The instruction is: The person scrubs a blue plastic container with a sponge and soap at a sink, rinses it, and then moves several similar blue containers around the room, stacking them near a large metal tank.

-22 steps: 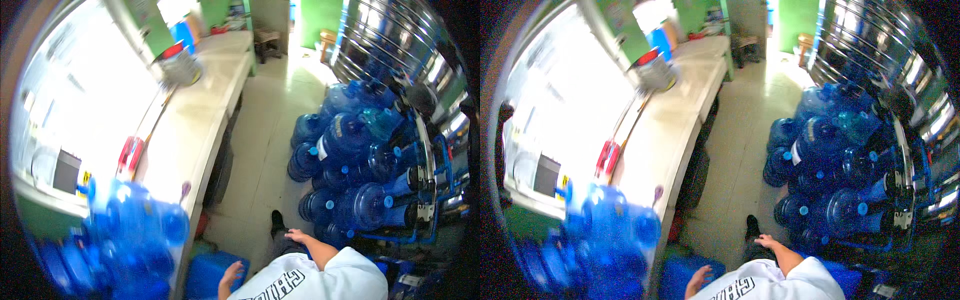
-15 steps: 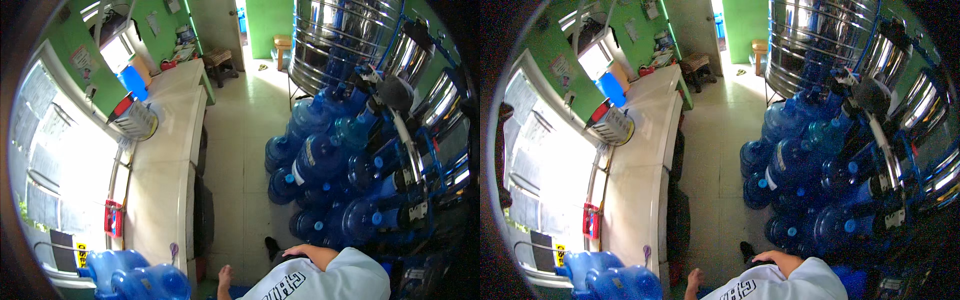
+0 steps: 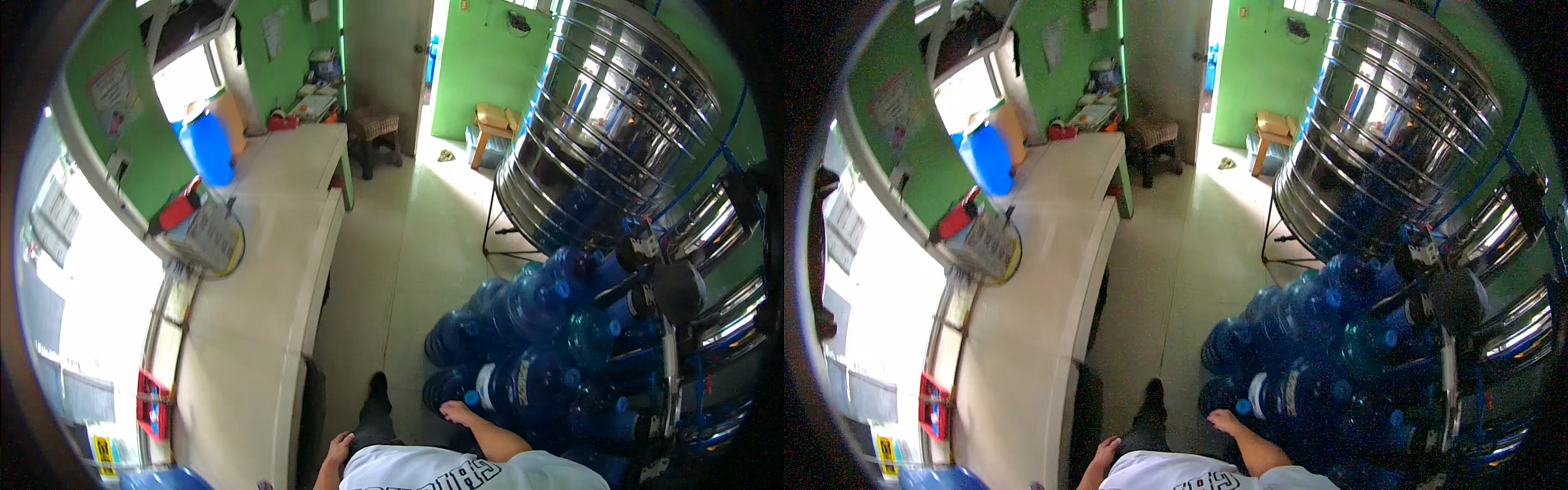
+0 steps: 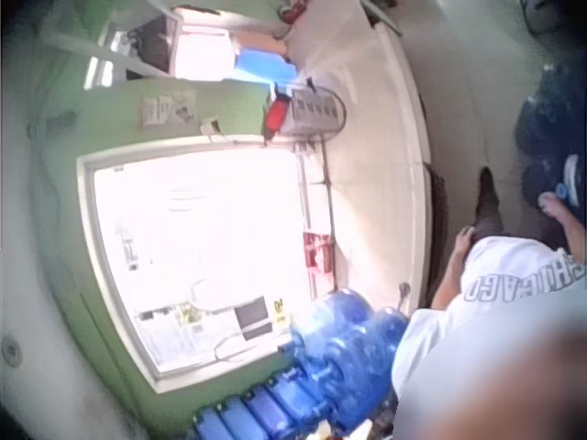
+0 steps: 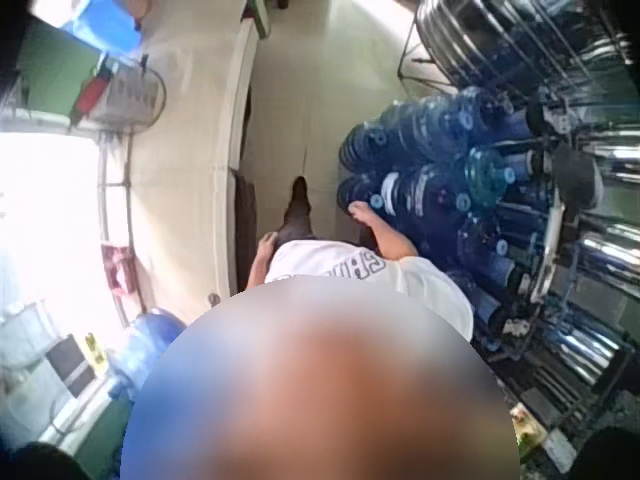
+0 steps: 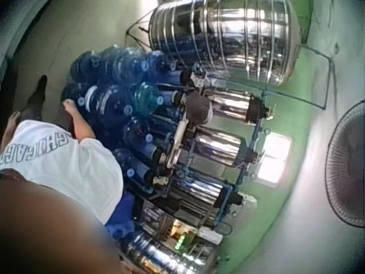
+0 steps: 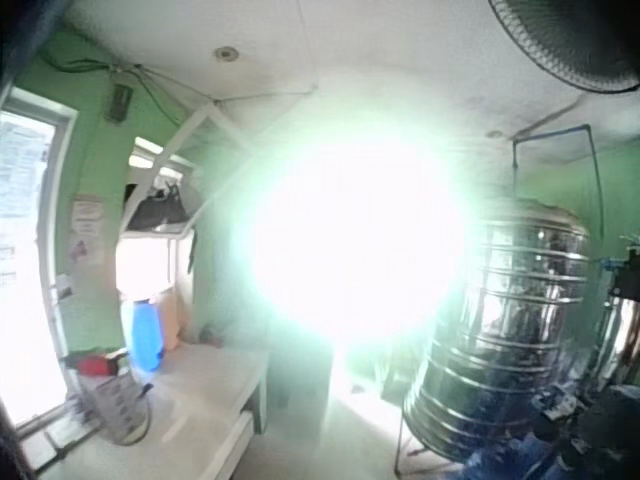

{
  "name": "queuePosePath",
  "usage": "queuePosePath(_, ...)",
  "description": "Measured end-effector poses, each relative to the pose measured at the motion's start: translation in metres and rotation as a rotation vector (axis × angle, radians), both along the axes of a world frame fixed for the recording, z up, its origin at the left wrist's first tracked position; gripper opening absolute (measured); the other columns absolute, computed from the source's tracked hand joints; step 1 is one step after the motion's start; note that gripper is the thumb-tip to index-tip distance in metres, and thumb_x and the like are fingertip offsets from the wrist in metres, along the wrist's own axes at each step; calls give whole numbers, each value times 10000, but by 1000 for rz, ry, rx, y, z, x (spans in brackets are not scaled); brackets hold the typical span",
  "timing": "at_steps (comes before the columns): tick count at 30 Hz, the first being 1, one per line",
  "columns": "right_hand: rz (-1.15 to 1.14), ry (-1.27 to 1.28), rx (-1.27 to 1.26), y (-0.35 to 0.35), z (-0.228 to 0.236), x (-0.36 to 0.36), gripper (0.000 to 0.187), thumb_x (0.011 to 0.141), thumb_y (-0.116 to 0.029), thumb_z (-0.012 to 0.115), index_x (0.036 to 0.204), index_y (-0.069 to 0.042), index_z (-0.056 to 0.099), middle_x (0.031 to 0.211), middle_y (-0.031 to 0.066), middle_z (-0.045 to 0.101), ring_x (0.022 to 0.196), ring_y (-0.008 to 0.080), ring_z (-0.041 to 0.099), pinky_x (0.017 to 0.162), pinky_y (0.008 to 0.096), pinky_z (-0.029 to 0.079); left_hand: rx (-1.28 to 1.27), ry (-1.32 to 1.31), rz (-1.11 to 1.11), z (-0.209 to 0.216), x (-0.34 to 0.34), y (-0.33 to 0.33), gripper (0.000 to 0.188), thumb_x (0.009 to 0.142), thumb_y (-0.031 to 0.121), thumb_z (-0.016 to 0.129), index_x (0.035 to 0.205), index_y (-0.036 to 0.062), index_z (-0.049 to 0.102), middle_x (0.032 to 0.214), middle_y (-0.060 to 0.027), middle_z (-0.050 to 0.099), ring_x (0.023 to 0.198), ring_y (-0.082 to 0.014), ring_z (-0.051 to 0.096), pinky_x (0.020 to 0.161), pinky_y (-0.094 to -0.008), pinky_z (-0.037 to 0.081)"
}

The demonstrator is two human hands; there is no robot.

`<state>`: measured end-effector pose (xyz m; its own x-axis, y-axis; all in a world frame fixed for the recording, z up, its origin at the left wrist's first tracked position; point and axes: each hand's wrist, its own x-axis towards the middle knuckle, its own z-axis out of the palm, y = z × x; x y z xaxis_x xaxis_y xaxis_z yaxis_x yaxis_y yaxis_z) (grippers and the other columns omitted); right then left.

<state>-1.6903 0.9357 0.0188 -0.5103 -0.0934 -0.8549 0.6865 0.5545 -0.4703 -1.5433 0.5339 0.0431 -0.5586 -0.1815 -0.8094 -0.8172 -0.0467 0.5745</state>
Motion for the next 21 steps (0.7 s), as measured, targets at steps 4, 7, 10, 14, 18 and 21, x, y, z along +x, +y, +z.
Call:
queuePosePath(4, -125, -33, 68, -4, 13, -89, 255, 920, -269, 679, 1091, -82, 708, 923, 26, 698, 777, 137, 636, 602, 287, 489, -41, -87, -130, 4, -140, -37, 534, 929, 372, 672, 1298, -11, 633, 1252, -176, 666, 1162, -254, 610, 1010, -357, 461)
queuePosePath(7, -176, 192, -50, -12, 32, -156, 229, 928, -250, 676, 1067, -74, 723, 936, 32, 707, 799, 129, 640, 652, 278, 497, -33, -296, -361, 21, -227, -49, 504, 940, 356, 652, 1311, 15, 635, 1292, -186, 646, 1210, -272, 587, 1041, -366, 440)
queuePosePath(10, -248, 200, -31, -21, 53, -224, 383, 936, -295, 682, 1218, -36, 679, 1051, 59, 711, 931, 148, 646, 857, 291, 506, 36, -244, -547, 28, -305, -60, 469, 983, 373, 523, 1373, 129, 612, 1423, -152, 564, 1301, -300, 517, 1080, -386, 411)
queuePosePath(14, 144, -23, -93, -34, 58, -312, 772, 934, -519, 622, 1513, -55, 411, 1583, 161, 371, 1467, 307, 328, 1190, 372, 276, 85, -463, -580, 6, -406, -58, 484, 995, 395, 502, 1356, 95, 620, 1452, -132, 544, 1274, -278, 535, 1059, -379, 430)
queuePosePath(18, -59, 28, -231, -25, 38, -425, 757, 967, -584, 504, 1532, -95, 384, 1576, 177, 370, 1472, 346, 309, 1209, 375, 225, 654, -566, -309, -9, -503, -26, 569, 1002, 483, 495, 1314, 24, 623, 1377, -114, 608, 1236, -285, 566, 1034, -400, 453)
queuePosePath(21, 219, 43, -147, 2, 15, -566, 669, 977, -540, 516, 1482, -104, 468, 1531, 177, 442, 1441, 337, 361, 1185, 384, 271, 10, -212, -458, -7, -618, -19, 588, 998, 488, 508, 1316, 4, 612, 1344, -105, 632, 1239, -294, 567, 1066, -416, 429)
